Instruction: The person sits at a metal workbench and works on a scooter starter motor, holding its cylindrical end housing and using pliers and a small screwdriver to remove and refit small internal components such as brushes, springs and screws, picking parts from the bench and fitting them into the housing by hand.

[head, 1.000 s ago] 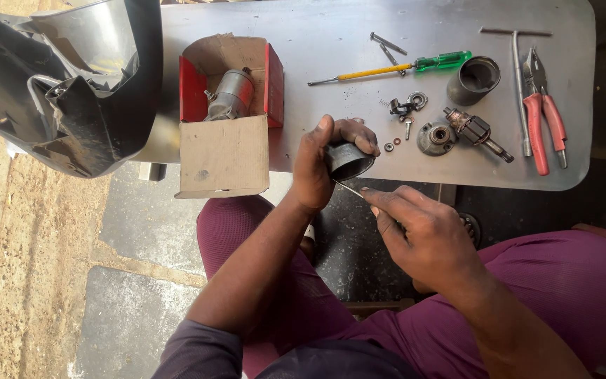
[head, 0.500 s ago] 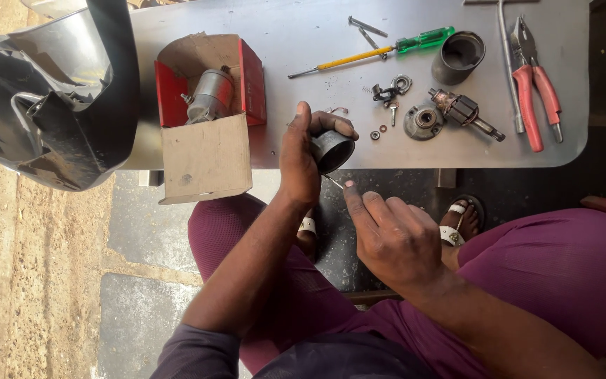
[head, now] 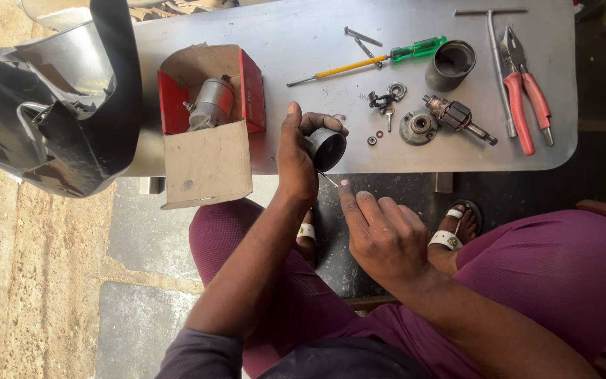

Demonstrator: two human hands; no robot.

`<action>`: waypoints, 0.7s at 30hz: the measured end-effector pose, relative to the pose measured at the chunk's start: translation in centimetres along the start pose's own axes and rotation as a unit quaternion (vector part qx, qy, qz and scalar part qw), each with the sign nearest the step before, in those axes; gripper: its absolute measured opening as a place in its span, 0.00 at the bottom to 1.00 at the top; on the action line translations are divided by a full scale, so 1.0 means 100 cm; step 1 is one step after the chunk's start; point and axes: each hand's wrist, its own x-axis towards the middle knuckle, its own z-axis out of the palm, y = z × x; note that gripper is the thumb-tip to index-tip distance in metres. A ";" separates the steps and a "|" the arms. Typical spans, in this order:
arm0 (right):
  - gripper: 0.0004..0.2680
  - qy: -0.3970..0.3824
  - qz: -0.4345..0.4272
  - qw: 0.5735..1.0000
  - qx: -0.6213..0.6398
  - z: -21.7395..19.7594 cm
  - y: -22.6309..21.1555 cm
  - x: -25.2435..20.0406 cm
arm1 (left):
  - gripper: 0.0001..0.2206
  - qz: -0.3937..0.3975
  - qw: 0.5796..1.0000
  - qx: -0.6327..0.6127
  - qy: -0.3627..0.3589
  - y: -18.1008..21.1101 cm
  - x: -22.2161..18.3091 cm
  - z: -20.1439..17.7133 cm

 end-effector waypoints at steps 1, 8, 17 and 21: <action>0.14 0.006 0.007 1.000 0.006 0.000 -0.001 0.002 | 0.33 -0.002 1.000 -0.009 0.009 0.000 0.001 0.000; 0.13 0.014 0.006 1.000 -0.017 0.010 -0.003 0.002 | 0.31 0.001 0.994 -0.098 0.050 0.000 0.005 0.003; 0.14 0.033 0.046 0.995 0.080 0.007 0.003 0.014 | 0.30 0.007 0.980 -0.173 0.095 0.008 0.006 0.006; 0.11 0.023 0.105 0.972 0.207 -0.004 0.003 0.021 | 0.30 0.039 0.964 -0.263 0.001 0.009 0.007 -0.003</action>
